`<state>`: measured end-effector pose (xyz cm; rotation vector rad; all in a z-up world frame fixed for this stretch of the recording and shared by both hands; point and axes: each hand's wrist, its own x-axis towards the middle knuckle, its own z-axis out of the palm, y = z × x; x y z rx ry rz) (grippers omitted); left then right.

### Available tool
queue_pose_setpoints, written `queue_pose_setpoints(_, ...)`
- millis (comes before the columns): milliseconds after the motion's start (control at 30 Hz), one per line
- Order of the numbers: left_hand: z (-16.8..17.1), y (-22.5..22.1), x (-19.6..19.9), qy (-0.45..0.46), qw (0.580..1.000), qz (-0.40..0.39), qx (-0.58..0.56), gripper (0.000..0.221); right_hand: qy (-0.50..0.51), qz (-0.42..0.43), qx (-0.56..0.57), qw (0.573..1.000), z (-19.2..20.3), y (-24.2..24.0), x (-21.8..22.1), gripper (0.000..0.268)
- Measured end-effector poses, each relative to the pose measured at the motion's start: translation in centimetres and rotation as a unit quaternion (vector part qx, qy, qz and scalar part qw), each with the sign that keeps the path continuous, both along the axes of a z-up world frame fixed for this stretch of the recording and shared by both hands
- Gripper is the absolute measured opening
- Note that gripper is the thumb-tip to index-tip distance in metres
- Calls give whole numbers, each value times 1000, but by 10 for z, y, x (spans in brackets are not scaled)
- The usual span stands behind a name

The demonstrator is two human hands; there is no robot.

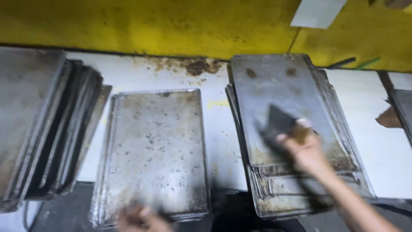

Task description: Scraping residue off metal baking trays using a hand scraper and stacking them.

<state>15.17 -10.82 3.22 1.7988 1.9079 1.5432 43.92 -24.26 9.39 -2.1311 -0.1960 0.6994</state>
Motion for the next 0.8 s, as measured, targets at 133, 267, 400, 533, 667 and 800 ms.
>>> queue_pose_setpoints(133,3,-7,101,-553,534,-199,-608,45,-317,215,-119,916,-24,-89,73,47)
queue_pose_setpoints(267,-44,-17,173,-11,750,-535,-389,68,-395,359,-195,823,-10,-79,12,41)
queue_pose_setpoints(400,-31,-15,185,-37,763,-552,-335,41,-388,395,-296,779,-51,-96,-12,78)
queue_pose_setpoints(533,-70,-44,171,-44,796,-545,-261,49,-501,390,-288,717,-121,-126,-19,123)
queue_pose_setpoints(667,-88,-51,173,-161,767,-527,-328,43,-518,440,-266,684,-118,8,84,99)
queue_pose_setpoints(800,-100,-52,172,-82,811,-522,-252,45,-432,389,-272,767,-62,178,174,35)
